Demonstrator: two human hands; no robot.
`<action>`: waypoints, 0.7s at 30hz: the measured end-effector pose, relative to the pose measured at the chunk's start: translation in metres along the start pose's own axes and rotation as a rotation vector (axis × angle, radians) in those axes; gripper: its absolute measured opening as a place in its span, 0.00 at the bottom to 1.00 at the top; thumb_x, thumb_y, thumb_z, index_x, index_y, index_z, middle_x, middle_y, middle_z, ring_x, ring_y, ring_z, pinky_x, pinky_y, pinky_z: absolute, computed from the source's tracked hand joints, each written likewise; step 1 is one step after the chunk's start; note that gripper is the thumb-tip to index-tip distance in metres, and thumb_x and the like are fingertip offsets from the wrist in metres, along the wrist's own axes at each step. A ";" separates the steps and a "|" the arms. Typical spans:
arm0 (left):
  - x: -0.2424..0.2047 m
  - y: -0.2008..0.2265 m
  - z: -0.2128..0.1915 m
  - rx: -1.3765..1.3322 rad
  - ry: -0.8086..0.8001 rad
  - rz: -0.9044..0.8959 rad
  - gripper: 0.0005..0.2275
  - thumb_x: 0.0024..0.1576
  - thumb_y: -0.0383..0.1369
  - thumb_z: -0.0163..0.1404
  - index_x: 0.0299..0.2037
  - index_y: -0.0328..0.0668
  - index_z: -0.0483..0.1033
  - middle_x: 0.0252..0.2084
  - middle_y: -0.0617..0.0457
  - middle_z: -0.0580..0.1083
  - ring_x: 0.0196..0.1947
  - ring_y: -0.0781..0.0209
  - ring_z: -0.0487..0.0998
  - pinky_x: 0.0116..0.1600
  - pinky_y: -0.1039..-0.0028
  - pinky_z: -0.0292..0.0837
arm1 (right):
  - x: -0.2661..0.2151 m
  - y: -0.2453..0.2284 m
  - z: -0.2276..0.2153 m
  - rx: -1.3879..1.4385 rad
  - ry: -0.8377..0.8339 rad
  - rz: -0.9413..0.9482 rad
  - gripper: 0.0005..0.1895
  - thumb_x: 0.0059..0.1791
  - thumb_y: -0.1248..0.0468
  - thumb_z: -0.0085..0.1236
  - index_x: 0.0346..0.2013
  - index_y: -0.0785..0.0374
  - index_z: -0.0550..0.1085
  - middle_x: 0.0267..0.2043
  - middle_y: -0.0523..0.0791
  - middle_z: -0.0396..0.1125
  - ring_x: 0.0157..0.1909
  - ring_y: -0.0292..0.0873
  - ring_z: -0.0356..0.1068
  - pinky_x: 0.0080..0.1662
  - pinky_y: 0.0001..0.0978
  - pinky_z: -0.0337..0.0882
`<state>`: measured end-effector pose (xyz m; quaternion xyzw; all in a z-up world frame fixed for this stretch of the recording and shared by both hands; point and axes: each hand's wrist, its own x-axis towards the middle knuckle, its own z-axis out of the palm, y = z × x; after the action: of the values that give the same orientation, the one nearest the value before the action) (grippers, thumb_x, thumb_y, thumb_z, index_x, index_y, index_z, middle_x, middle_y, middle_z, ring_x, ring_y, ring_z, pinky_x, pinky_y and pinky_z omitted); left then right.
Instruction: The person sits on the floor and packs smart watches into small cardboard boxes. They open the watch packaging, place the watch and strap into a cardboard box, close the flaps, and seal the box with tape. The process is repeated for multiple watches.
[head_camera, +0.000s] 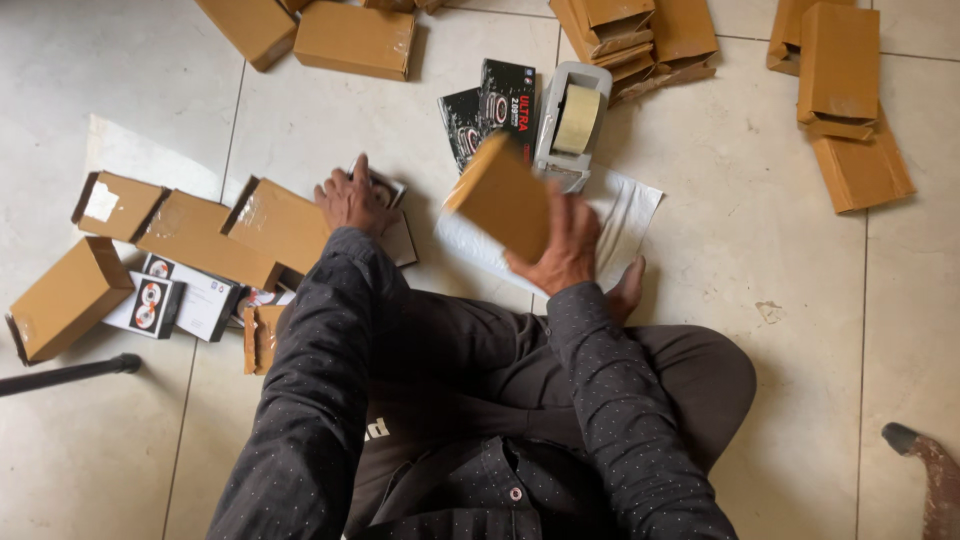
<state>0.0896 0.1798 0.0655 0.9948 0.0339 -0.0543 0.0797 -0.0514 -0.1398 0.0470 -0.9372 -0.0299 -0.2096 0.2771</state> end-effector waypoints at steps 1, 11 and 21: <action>-0.004 0.005 -0.001 -0.041 0.065 0.029 0.52 0.37 0.43 0.72 0.75 0.52 0.54 0.59 0.39 0.67 0.61 0.39 0.66 0.69 0.51 0.52 | 0.001 0.006 -0.005 0.054 0.169 0.064 0.66 0.37 0.46 0.76 0.79 0.56 0.45 0.68 0.58 0.52 0.68 0.62 0.54 0.67 0.62 0.58; -0.088 0.085 -0.040 -0.455 0.386 0.589 0.52 0.37 0.36 0.70 0.76 0.51 0.53 0.65 0.35 0.62 0.64 0.39 0.63 0.69 0.52 0.60 | 0.039 0.138 -0.038 -0.335 0.319 1.036 0.64 0.35 0.31 0.73 0.71 0.63 0.53 0.60 0.59 0.55 0.61 0.61 0.55 0.60 0.60 0.57; -0.144 0.138 -0.022 -1.079 0.275 0.136 0.46 0.47 0.43 0.69 0.71 0.28 0.54 0.62 0.33 0.65 0.60 0.47 0.71 0.63 0.63 0.72 | -0.048 -0.026 -0.036 0.613 -0.168 0.087 0.24 0.49 0.56 0.63 0.55 0.67 0.73 0.47 0.50 0.74 0.48 0.44 0.76 0.47 0.34 0.75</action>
<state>-0.0400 0.0395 0.1251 0.8109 0.0025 0.1061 0.5755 -0.1135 -0.1340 0.0679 -0.8245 -0.0741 -0.1007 0.5518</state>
